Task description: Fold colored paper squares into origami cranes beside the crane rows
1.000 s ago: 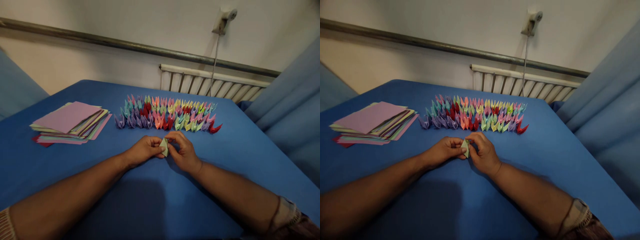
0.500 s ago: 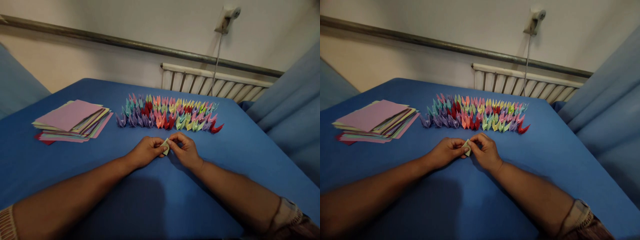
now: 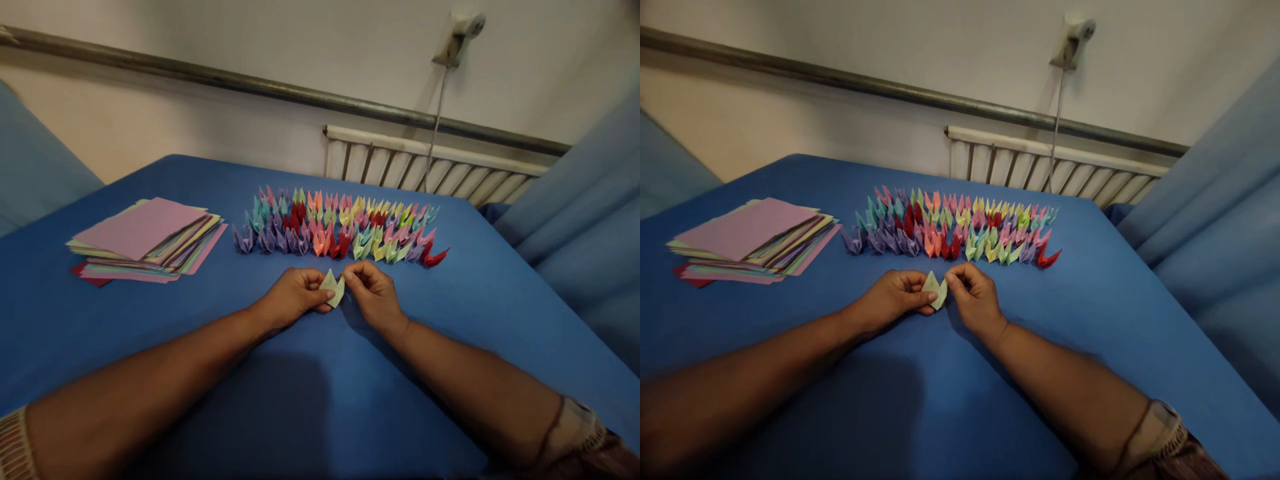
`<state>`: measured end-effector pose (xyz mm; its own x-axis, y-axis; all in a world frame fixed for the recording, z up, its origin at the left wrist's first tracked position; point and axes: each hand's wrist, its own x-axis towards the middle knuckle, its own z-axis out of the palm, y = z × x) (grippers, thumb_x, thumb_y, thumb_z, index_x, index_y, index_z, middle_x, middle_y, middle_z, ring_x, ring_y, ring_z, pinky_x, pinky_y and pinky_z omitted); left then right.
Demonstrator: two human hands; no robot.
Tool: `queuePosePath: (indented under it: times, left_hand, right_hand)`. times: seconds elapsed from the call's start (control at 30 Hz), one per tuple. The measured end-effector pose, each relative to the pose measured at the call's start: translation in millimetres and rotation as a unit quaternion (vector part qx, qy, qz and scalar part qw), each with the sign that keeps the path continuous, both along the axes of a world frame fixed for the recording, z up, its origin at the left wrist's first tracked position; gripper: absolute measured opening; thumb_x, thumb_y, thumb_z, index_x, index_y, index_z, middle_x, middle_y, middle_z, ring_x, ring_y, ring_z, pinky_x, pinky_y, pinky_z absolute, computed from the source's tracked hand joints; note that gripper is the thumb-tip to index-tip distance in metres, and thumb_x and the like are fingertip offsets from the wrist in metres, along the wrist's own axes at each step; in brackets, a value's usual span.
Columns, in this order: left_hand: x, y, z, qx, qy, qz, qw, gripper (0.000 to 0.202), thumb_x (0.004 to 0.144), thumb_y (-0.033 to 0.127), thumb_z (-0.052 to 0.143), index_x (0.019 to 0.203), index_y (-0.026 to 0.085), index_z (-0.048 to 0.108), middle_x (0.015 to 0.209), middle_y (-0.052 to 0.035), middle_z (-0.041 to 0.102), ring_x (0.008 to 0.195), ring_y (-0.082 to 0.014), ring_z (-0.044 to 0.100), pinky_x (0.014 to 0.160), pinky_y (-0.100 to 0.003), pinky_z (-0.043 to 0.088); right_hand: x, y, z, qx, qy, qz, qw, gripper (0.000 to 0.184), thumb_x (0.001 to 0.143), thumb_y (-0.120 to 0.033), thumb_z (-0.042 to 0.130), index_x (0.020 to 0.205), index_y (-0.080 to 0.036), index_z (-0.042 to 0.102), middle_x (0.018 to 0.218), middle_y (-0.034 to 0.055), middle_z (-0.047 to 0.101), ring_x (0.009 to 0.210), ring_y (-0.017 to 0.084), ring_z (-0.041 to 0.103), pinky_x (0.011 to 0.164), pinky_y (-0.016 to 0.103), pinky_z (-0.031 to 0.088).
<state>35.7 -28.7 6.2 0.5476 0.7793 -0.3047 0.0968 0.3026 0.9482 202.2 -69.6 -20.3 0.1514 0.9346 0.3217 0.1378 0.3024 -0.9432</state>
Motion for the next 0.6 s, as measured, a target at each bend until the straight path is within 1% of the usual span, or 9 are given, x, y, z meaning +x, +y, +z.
queuePosePath:
  times: [0.13, 0.27, 0.37, 0.43, 0.53, 0.6]
  left_hand:
    - [0, 0, 0.6, 0.016, 0.004, 0.006, 1.0, 0.02, 0.063, 0.024, 0.078, 0.075, 0.014, 0.066, 0.067, 0.0018, 0.066, 0.06, -0.0081, 0.06, 0.06, -0.019, 0.049]
    - [2, 0, 4.7, 0.046, -0.011, 0.038, 0.998, 0.024, 0.059, 0.022, 0.08, 0.075, 0.013, 0.065, 0.066, 0.0037, 0.064, 0.059, -0.0072, 0.058, 0.058, -0.018, 0.048]
    - [3, 0, 6.8, 0.051, -0.037, 0.067, 0.996, 0.031, 0.055, 0.021, 0.082, 0.08, 0.014, 0.064, 0.07, 0.0036, 0.065, 0.06, -0.0078, 0.059, 0.058, -0.018, 0.049]
    - [2, -1, 7.3, 0.054, -0.04, 0.077, 0.995, 0.032, 0.056, 0.023, 0.082, 0.08, 0.014, 0.063, 0.068, 0.0035, 0.064, 0.058, -0.0081, 0.059, 0.056, -0.019, 0.048]
    - [0, -1, 8.9, 0.08, -0.015, 0.079, 0.993, 0.029, 0.06, 0.027, 0.081, 0.079, 0.014, 0.064, 0.066, 0.0028, 0.064, 0.053, -0.0082, 0.056, 0.051, -0.019, 0.045]
    - [-1, 0, 11.1, 0.11, -0.001, 0.086, 0.99, 0.027, 0.061, 0.029, 0.08, 0.08, 0.015, 0.066, 0.068, 0.0014, 0.066, 0.055, -0.0095, 0.057, 0.051, -0.02, 0.045]
  right_hand:
    - [-2, 0, -0.8, -0.032, 0.037, 0.038, 0.998, 0.015, 0.082, -0.035, 0.064, 0.082, -0.021, 0.059, 0.071, -0.0024, 0.059, 0.064, 0.012, 0.054, 0.062, 0.025, 0.044]
    - [-4, 0, -4.8, -0.082, 0.033, 0.065, 0.994, 0.025, 0.076, -0.039, 0.071, 0.084, -0.021, 0.056, 0.07, -0.0025, 0.061, 0.06, 0.012, 0.055, 0.058, 0.024, 0.043]
    - [-6, -1, -6.9, -0.106, -0.011, 0.073, 0.992, 0.028, 0.076, -0.043, 0.072, 0.081, -0.02, 0.057, 0.066, -0.0028, 0.06, 0.056, 0.011, 0.052, 0.053, 0.023, 0.039]
    - [-6, -1, -7.5, -0.109, -0.038, 0.084, 0.99, 0.026, 0.078, -0.042, 0.07, 0.079, -0.019, 0.058, 0.063, -0.0035, 0.058, 0.055, 0.01, 0.049, 0.051, 0.022, 0.036]
    - [-6, -1, -7.9, -0.108, -0.037, 0.099, 0.988, 0.023, 0.08, -0.04, 0.068, 0.074, -0.019, 0.059, 0.056, -0.006, 0.051, 0.05, 0.008, 0.042, 0.047, 0.022, 0.031]
    - [-6, -1, -7.9, -0.107, -0.036, 0.104, 0.988, 0.024, 0.08, -0.039, 0.067, 0.071, -0.019, 0.058, 0.054, -0.0069, 0.048, 0.047, 0.007, 0.039, 0.045, 0.022, 0.029]
